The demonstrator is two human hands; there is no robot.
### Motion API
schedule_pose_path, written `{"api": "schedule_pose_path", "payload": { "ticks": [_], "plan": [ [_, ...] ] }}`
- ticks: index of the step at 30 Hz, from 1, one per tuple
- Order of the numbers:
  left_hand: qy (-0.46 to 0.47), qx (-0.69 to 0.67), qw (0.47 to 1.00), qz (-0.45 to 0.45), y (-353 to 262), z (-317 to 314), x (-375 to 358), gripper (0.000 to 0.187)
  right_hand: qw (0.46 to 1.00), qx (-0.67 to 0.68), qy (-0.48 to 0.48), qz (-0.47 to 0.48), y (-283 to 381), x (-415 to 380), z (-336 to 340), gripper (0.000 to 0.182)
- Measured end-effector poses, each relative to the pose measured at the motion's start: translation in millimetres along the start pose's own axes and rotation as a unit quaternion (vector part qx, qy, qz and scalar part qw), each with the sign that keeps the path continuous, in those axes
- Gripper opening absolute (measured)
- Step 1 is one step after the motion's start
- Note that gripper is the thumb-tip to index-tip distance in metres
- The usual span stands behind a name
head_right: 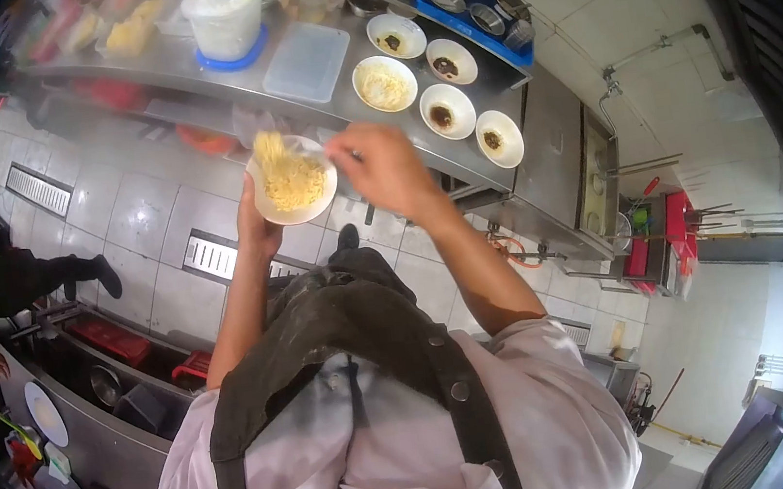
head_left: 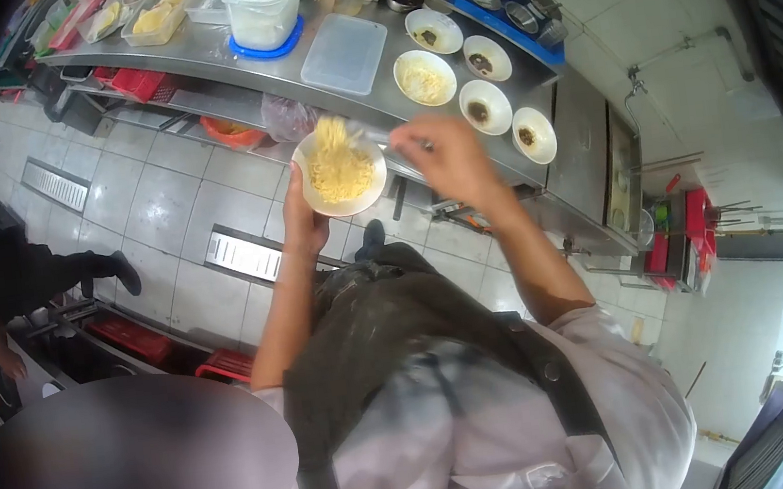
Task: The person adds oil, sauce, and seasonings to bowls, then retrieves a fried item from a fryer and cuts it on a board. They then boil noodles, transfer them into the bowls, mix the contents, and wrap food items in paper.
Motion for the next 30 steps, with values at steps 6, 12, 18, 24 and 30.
{"api": "schedule_pose_path", "payload": {
  "ticks": [6, 12, 18, 24, 30],
  "plan": [
    [-0.04, 0.027, 0.995, -0.084, -54, 22, -20, 0.056, 0.925, -0.332, 0.174, 0.057, -2, 10, -58, 0.014],
    [-0.07, 0.04, 0.991, -0.104, -74, 41, -27, 0.054, 0.909, -0.367, 0.183, 0.077, 27, 56, -122, 0.015],
    [-0.1, -0.042, 0.989, -0.098, -101, 53, -29, 0.054, 0.96, 0.06, 0.269, -0.044, -37, 100, -167, 0.022],
    [-0.148, -0.049, 0.981, -0.117, -142, 92, -7, 0.059, 0.954, 0.202, 0.221, -0.003, 4, 169, -166, 0.017],
    [-0.187, -0.05, 0.969, -0.155, -215, 107, 36, 0.057, 0.867, -0.306, 0.329, 0.217, 73, 238, -191, 0.013]
  ]
}}
Point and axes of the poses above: each hand's wrist, its own x-axis towards the middle knuckle, its own z-axis out of the back of the hand, y = z × x, the point moved 8 cm from there along x, towards the middle knuckle, and after that the axes turned 4 degrees about y, right-handed, at the moved point
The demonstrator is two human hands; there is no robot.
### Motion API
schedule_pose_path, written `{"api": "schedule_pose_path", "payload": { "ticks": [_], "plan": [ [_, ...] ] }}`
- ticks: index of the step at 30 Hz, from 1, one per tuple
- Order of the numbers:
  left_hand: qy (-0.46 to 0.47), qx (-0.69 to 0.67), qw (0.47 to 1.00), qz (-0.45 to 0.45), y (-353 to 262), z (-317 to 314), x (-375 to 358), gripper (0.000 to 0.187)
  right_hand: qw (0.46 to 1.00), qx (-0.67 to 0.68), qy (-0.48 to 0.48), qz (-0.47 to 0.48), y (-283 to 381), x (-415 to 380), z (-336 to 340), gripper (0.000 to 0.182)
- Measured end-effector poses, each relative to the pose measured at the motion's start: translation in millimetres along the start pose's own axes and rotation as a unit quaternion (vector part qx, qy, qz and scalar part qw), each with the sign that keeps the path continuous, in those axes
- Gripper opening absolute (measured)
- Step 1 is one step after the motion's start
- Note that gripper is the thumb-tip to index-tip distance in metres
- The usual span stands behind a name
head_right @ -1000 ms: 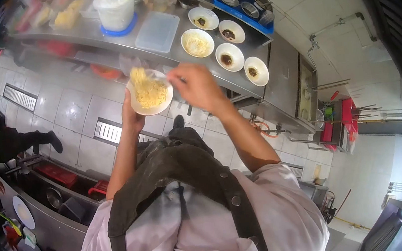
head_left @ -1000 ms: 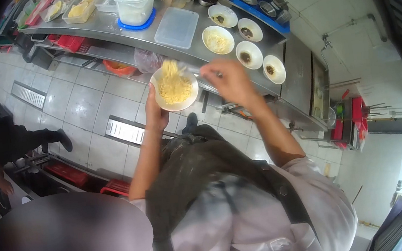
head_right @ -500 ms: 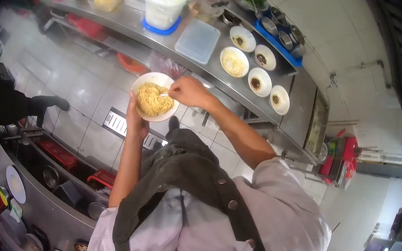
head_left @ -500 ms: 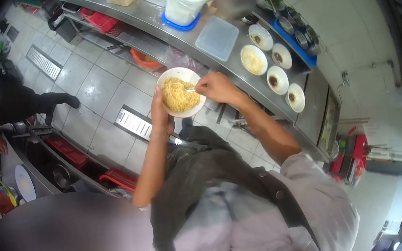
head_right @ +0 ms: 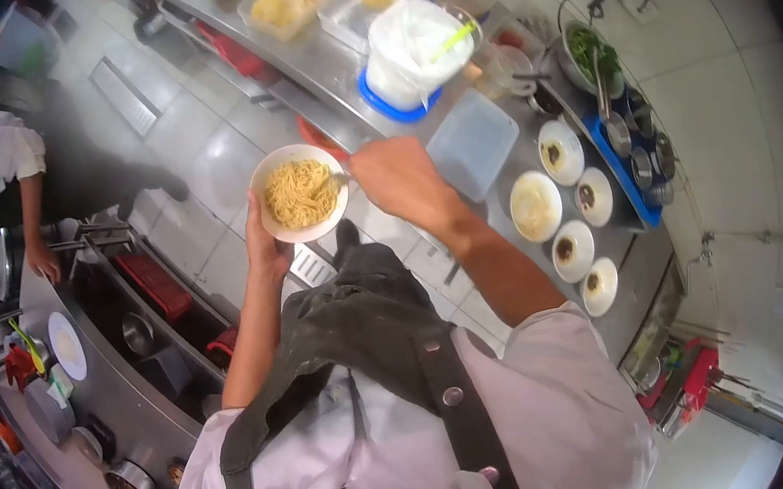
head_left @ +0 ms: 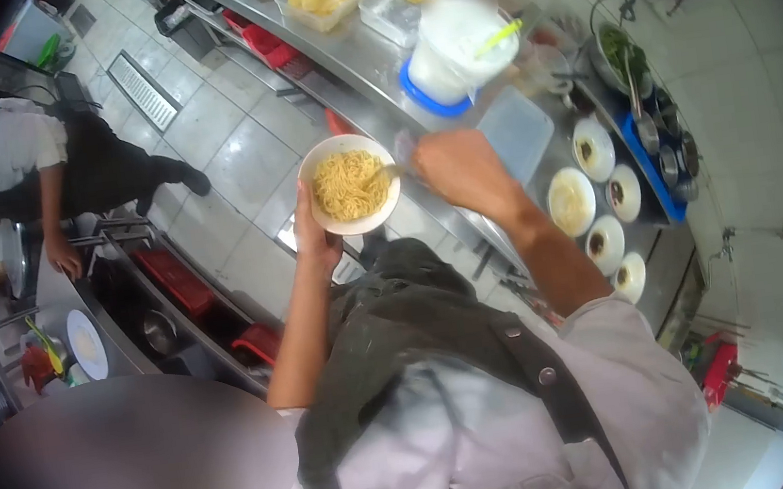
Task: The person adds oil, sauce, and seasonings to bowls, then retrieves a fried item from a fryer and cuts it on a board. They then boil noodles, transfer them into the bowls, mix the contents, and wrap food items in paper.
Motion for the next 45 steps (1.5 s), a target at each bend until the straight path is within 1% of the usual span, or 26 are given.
{"api": "schedule_pose_path", "payload": {
  "ticks": [2, 3, 4, 6, 8, 10, 12, 14, 15, 18, 19, 22, 23, 24, 26, 27, 28, 30, 31, 32, 34, 36, 38, 40, 41, 45],
  "plan": [
    [0.0, 0.019, 1.0, -0.023, -23, -20, 16, 0.056, 0.991, -0.005, -0.134, 0.002, -4, 28, 27, 0.013],
    [0.005, 0.027, 0.999, -0.024, -27, -16, 32, 0.057, 0.978, 0.063, -0.196, 0.032, -2, 46, 22, 0.014],
    [0.009, 0.031, 0.999, -0.025, -35, -24, 42, 0.057, 0.977, 0.063, -0.202, 0.03, -6, 57, 18, 0.014],
    [0.015, 0.003, 0.999, -0.034, -54, -37, 58, 0.057, 0.992, 0.054, -0.076, 0.083, 4, 80, 4, 0.017],
    [0.017, 0.0, 0.999, -0.049, -71, -39, 77, 0.057, 0.99, 0.058, -0.086, 0.09, -15, 92, 32, 0.016],
    [0.02, 0.0, 0.998, -0.053, -85, -48, 95, 0.058, 0.993, 0.104, -0.057, -0.003, -42, 108, 61, 0.017],
    [-0.001, 0.021, 1.0, -0.013, -91, -56, 117, 0.058, 0.994, 0.065, -0.089, -0.012, -47, 141, 56, 0.017],
    [0.005, 0.008, 1.0, -0.011, -103, -57, 150, 0.059, 0.937, 0.319, -0.094, -0.103, -57, 164, 55, 0.017],
    [0.017, -0.008, 1.0, -0.003, -112, -60, 164, 0.058, 0.936, 0.321, -0.097, -0.104, -63, 175, 62, 0.017],
    [0.042, -0.013, 0.999, 0.014, -142, -67, 207, 0.056, 0.991, 0.093, -0.088, -0.025, -80, 200, 91, 0.017],
    [0.052, 0.002, 0.998, 0.025, -150, -69, 221, 0.055, 0.98, 0.123, -0.153, -0.038, -92, 212, 97, 0.017],
    [0.064, 0.014, 0.998, 0.006, -182, -72, 270, 0.053, 0.968, 0.123, -0.211, -0.051, -77, 266, 107, 0.021],
    [0.089, -0.006, 0.996, -0.007, -197, -77, 282, 0.056, 0.923, 0.325, -0.067, -0.196, -86, 285, 90, 0.028],
    [0.082, -0.021, 0.996, -0.016, -212, -74, 298, 0.056, 0.929, 0.314, -0.057, -0.188, -83, 298, 90, 0.028],
    [0.12, -0.047, 0.991, 0.021, -232, -61, 317, 0.054, 0.971, 0.178, -0.156, 0.017, -48, 311, 106, 0.036],
    [0.101, -0.04, 0.994, 0.027, -239, -44, 330, 0.055, 0.946, 0.282, -0.157, 0.037, -47, 314, 114, 0.042],
    [0.088, -0.048, 0.995, 0.012, -253, -40, 330, 0.055, 0.947, 0.282, -0.145, 0.056, -44, 321, 114, 0.042],
    [0.033, -0.018, 0.999, -0.028, -275, -35, 331, 0.056, 0.871, 0.454, -0.189, -0.005, -67, 329, 107, 0.044],
    [0.054, -0.041, 0.997, -0.026, -277, -34, 332, 0.056, 0.824, 0.517, -0.225, -0.055, -82, 327, 98, 0.054],
    [0.064, -0.043, 0.996, -0.033, -282, -31, 332, 0.056, 0.827, 0.51, -0.232, -0.049, -84, 331, 92, 0.054],
    [0.054, -0.089, 0.993, -0.056, -291, -30, 321, 0.056, 0.67, 0.698, -0.225, -0.116, -106, 331, 47, 0.047],
    [0.049, -0.085, 0.992, -0.079, -298, -21, 317, 0.055, 0.617, 0.762, -0.145, -0.133, -104, 336, -22, 0.039],
    [-0.012, -0.083, 0.987, -0.135, -309, -3, 311, 0.057, 0.698, 0.708, 0.028, -0.106, -89, 345, -99, 0.031],
    [-0.018, -0.102, 0.984, -0.142, -317, 12, 311, 0.058, 0.851, 0.514, -0.041, 0.096, -72, 350, -168, 0.023],
    [-0.029, -0.125, 0.982, -0.139, -322, 21, 312, 0.059, 0.848, 0.518, -0.047, 0.096, -78, 355, -201, 0.023],
    [-0.035, -0.116, 0.974, -0.193, -366, 49, 327, 0.06, 0.806, 0.487, 0.059, 0.331, -50, 356, -287, 0.023]
  ]
}}
Point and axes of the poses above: each hand's wrist, its own x-axis towards the middle knuckle, its own z-axis out of the back of the hand, y = z × x, the point moved 8 cm from there along x, towards the middle knuckle, and after that the axes turned 4 degrees about y, right-handed, at the moved point
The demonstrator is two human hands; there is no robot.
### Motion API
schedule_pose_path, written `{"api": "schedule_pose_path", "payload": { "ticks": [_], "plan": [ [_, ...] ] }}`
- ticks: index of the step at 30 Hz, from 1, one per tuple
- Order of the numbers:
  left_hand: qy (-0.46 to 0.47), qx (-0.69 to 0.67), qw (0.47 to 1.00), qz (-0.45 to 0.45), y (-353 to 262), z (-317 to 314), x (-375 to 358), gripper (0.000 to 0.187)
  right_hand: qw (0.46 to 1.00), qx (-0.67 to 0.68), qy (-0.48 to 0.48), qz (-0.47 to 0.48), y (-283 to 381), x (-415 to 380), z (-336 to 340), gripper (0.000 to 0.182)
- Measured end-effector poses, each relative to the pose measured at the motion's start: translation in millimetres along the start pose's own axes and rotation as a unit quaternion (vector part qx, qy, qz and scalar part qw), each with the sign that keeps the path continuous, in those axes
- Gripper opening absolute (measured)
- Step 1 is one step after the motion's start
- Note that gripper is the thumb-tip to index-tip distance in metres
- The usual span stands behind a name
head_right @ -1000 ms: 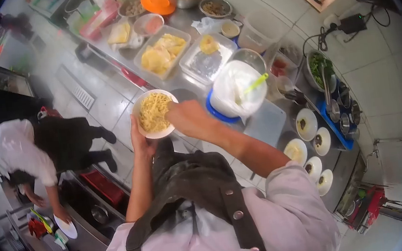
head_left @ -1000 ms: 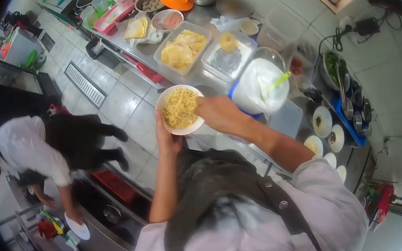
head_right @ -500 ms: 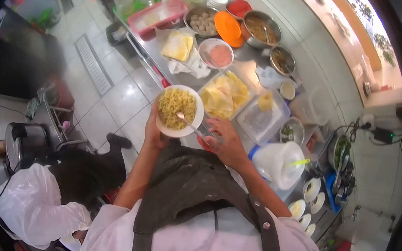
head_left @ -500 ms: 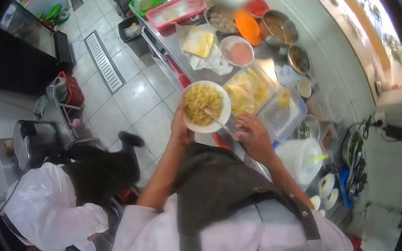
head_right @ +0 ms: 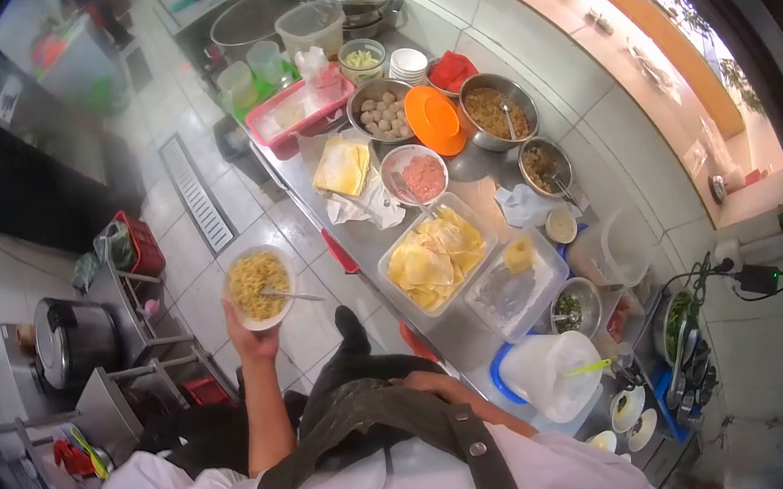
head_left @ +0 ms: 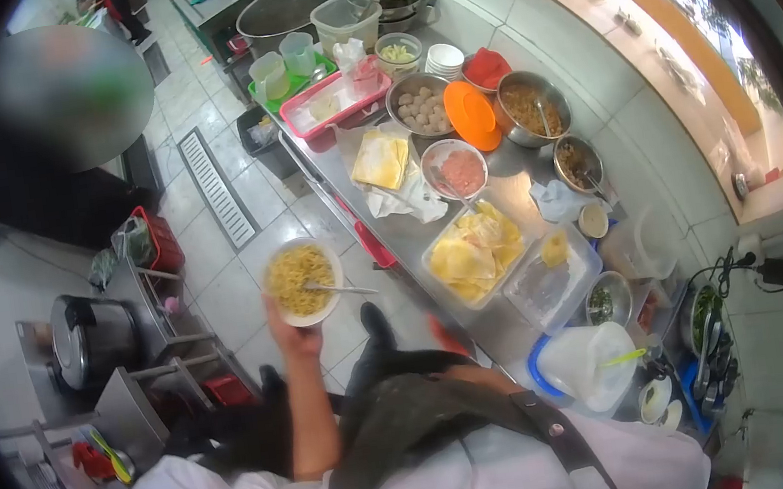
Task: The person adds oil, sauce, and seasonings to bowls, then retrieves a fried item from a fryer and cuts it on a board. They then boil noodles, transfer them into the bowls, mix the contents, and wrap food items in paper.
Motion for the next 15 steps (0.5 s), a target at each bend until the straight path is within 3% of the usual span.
{"api": "schedule_pose_path", "payload": {
  "ticks": [1, 2, 4, 5, 6, 8, 9, 12, 15],
  "plan": [
    [-0.003, 0.002, 1.0, 0.007, -8, 6, 9, 0.06, 0.998, 0.004, 0.057, 0.035, -1, -1, -15, 0.023],
    [-0.004, -0.002, 1.0, -0.009, -21, 9, 18, 0.06, 0.998, 0.008, 0.055, 0.03, 3, 6, -8, 0.023],
    [-0.015, -0.01, 0.999, -0.038, -46, 8, 34, 0.059, 0.95, -0.015, 0.16, -0.268, -14, 19, 12, 0.03],
    [-0.018, -0.011, 0.999, -0.042, -58, 10, 42, 0.06, 0.944, 0.001, 0.176, -0.278, 57, -16, 23, 0.03],
    [-0.027, -0.015, 0.998, -0.051, -69, 17, 48, 0.06, 0.923, 0.112, -0.012, -0.368, 103, 58, 88, 0.035],
    [-0.032, 0.007, 0.996, -0.083, -90, 35, 60, 0.06, 0.913, -0.02, 0.009, -0.407, 123, 98, 123, 0.033],
    [-0.034, -0.013, 0.997, -0.072, -95, 42, 59, 0.058, 0.911, -0.018, 0.038, -0.411, 139, 108, 125, 0.033],
    [0.016, -0.031, 0.997, -0.072, -102, 66, 61, 0.054, 0.892, 0.021, -0.07, -0.446, 177, 147, 165, 0.03],
    [-0.074, -0.102, 0.982, -0.142, -104, 96, 49, 0.048, 0.902, 0.088, -0.054, -0.419, 145, 158, 167, 0.031]
  ]
}}
Point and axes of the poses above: each hand's wrist, its own x-axis towards the middle knuckle, its own z-axis out of the back of the hand, y = z × x, the point moved 8 cm from there along x, towards the middle knuckle, and after that the axes turned 4 degrees about y, right-handed, at the moved point
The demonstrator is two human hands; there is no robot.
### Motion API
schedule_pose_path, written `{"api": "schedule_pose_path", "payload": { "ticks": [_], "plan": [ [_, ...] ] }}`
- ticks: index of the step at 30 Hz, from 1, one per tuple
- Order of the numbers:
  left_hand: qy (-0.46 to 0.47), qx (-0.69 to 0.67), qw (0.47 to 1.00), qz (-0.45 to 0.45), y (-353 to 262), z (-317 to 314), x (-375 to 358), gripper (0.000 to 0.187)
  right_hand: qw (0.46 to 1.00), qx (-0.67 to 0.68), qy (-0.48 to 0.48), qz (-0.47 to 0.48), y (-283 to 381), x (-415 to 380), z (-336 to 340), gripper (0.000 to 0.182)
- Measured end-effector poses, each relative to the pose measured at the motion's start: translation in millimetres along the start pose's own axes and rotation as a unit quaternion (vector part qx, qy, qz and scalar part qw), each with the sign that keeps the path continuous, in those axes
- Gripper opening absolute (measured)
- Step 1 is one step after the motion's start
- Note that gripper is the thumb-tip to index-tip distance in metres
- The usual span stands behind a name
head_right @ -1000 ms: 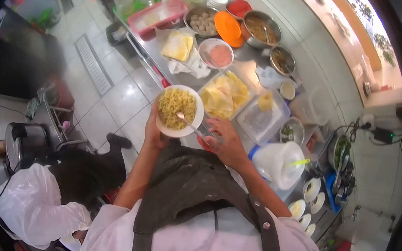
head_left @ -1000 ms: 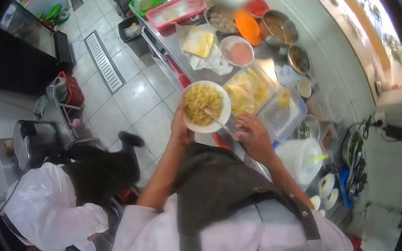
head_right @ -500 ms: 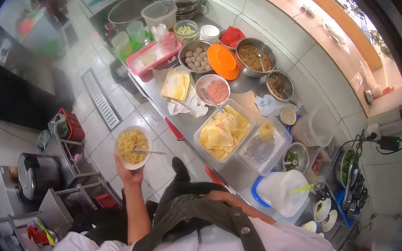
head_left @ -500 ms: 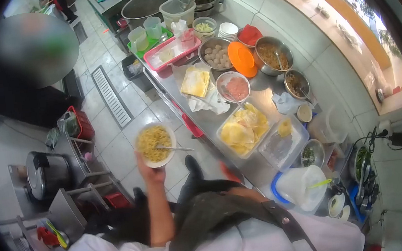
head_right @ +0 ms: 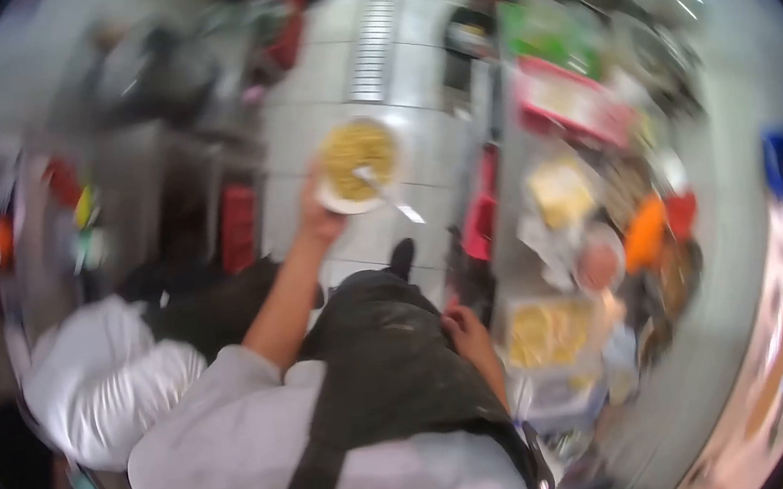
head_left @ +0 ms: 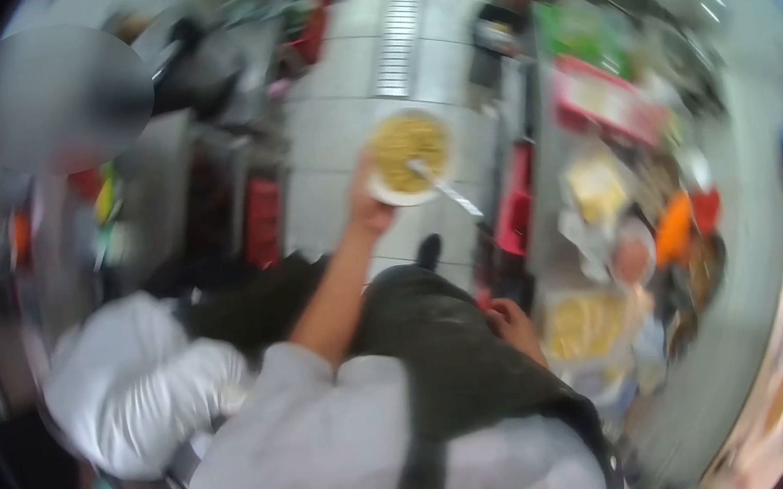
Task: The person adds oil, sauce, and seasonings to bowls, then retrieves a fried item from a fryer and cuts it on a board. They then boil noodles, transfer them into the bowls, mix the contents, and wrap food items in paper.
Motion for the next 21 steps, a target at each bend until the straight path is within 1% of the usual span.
{"api": "schedule_pose_path", "payload": {
  "ticks": [1, 3, 4, 5, 6, 7, 8, 9, 10, 11, 12, 13, 14, 15, 16, 17, 19, 20, 21],
  "plan": [
    [-0.002, -0.019, 1.0, -0.017, -5, -9, -9, 0.049, 0.998, -0.029, 0.048, 0.015, -2, 18, -3, 0.031],
    [-0.074, -0.019, 0.997, -0.026, -11, 9, -24, 0.052, 0.995, -0.023, 0.07, 0.063, 2, 43, 2, 0.036],
    [-0.079, -0.024, 0.995, -0.049, -16, 16, -31, 0.052, 0.993, -0.037, 0.088, 0.071, 20, 54, -7, 0.036],
    [-0.09, -0.034, 0.993, -0.066, -16, 25, -37, 0.053, 0.991, 0.015, 0.111, 0.072, 38, 67, -15, 0.037],
    [-0.114, -0.034, 0.99, -0.074, -5, 18, -45, 0.054, 0.985, 0.081, 0.139, 0.058, 59, 63, -8, 0.04],
    [-0.112, -0.043, 0.99, -0.076, -4, 27, -59, 0.053, 0.985, 0.069, 0.15, 0.055, 77, 60, -21, 0.04],
    [-0.132, -0.049, 0.985, -0.096, 5, 38, -69, 0.053, 0.975, 0.08, 0.187, 0.093, 102, 63, -33, 0.046],
    [-0.132, -0.059, 0.984, -0.101, 12, 42, -75, 0.053, 0.958, 0.092, 0.233, 0.138, 124, 68, -49, 0.053],
    [-0.133, -0.068, 0.983, -0.11, 11, 45, -81, 0.052, 0.95, 0.082, 0.269, 0.138, 125, 87, -60, 0.053],
    [-0.152, -0.071, 0.976, -0.142, 5, 45, -97, 0.052, 0.931, 0.008, 0.338, 0.136, 110, 107, -72, 0.054],
    [-0.165, -0.077, 0.974, -0.133, 8, 44, -123, 0.051, 0.903, -0.074, 0.398, 0.144, 85, 119, -91, 0.055],
    [-0.179, -0.087, 0.973, -0.116, 16, 46, -154, 0.05, 0.907, -0.15, 0.374, 0.125, 58, 125, -101, 0.056],
    [-0.188, -0.1, 0.968, -0.133, 17, 57, -178, 0.05, 0.898, -0.166, 0.389, 0.12, 33, 131, -111, 0.056],
    [-0.222, -0.094, 0.963, -0.12, 25, 72, -196, 0.05, 0.848, -0.304, 0.412, 0.135, -4, 143, -116, 0.055],
    [-0.252, -0.087, 0.958, -0.106, 33, 85, -212, 0.051, 0.78, -0.434, 0.424, 0.153, -41, 156, -119, 0.053],
    [-0.229, -0.099, 0.958, -0.139, 33, 83, -226, 0.05, 0.768, -0.446, 0.431, 0.159, -52, 153, -128, 0.053],
    [-0.209, -0.106, 0.958, -0.164, 36, 84, -250, 0.05, 0.613, -0.541, 0.547, 0.178, -182, 203, -109, 0.055],
    [-0.191, -0.095, 0.962, -0.171, 41, 81, -251, 0.05, 0.606, -0.546, 0.549, 0.185, -144, 163, -99, 0.055],
    [-0.167, -0.096, 0.962, -0.193, 45, 90, -255, 0.05, 0.745, -0.382, 0.546, 0.04, -96, 115, -113, 0.061]
  ]
}}
Point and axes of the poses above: each hand's wrist, its own x-axis towards the middle knuckle, its own z-axis out of the back of the hand, y = z × x, the point moved 8 cm from there along x, towards the middle knuckle, and after that the axes turned 4 degrees about y, right-handed, at the moved point
